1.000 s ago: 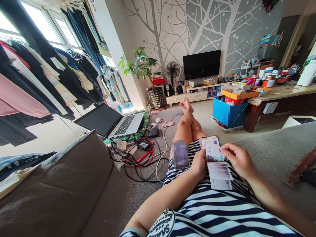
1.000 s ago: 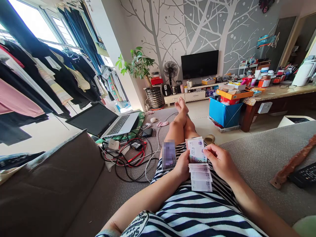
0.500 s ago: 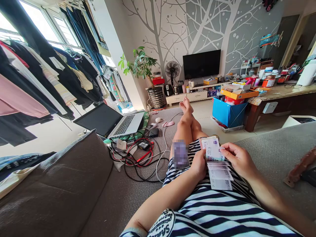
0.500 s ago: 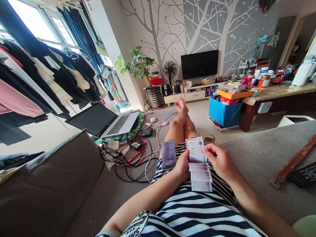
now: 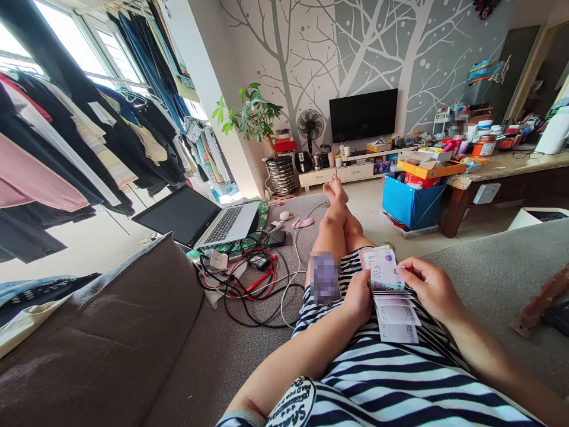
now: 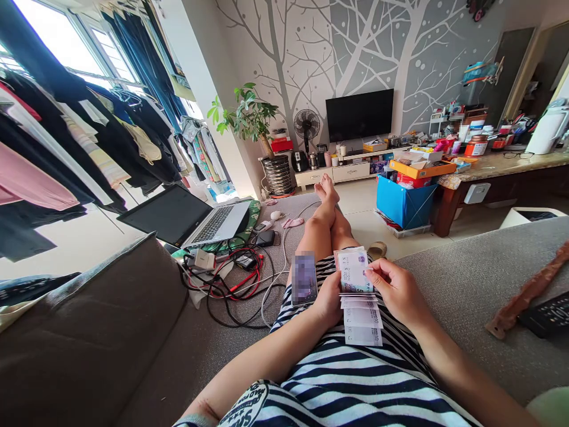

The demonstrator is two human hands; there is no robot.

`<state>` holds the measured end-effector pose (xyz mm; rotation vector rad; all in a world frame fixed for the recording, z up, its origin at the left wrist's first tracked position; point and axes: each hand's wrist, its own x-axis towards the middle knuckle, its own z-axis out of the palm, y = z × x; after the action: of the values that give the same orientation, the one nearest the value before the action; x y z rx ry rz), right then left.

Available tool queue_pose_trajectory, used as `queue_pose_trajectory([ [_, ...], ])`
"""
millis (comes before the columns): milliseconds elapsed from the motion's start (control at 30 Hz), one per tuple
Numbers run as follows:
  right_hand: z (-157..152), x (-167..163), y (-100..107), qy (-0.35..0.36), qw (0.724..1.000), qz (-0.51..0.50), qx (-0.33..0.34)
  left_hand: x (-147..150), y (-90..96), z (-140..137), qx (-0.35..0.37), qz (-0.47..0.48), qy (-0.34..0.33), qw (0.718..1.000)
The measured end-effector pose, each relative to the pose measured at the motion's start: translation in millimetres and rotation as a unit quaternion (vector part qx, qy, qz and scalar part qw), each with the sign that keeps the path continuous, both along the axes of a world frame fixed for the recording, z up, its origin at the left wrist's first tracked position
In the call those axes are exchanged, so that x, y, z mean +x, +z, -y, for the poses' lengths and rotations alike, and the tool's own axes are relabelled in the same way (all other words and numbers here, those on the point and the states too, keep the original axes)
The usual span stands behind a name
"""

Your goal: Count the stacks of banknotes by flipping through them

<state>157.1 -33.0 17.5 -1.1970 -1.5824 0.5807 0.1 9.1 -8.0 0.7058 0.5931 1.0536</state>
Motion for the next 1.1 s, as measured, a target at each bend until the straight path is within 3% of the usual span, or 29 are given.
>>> queue_pose_trajectory([
  [433,0,1,3,0.037,0.998,-0.051,-0.008,-2,2.0,1,-0.034,-0.002,-0.004,0.999],
  [700,-13,3,-7,-0.08,0.996,0.031,-0.013,-2,2.6,2,-0.025,-0.006,0.014,1.0],
  [1100,-12,-1,-9,-0.071,0.997,0.024,0.015,-1,7.4,4,-0.04,0.02,0.012,0.999],
])
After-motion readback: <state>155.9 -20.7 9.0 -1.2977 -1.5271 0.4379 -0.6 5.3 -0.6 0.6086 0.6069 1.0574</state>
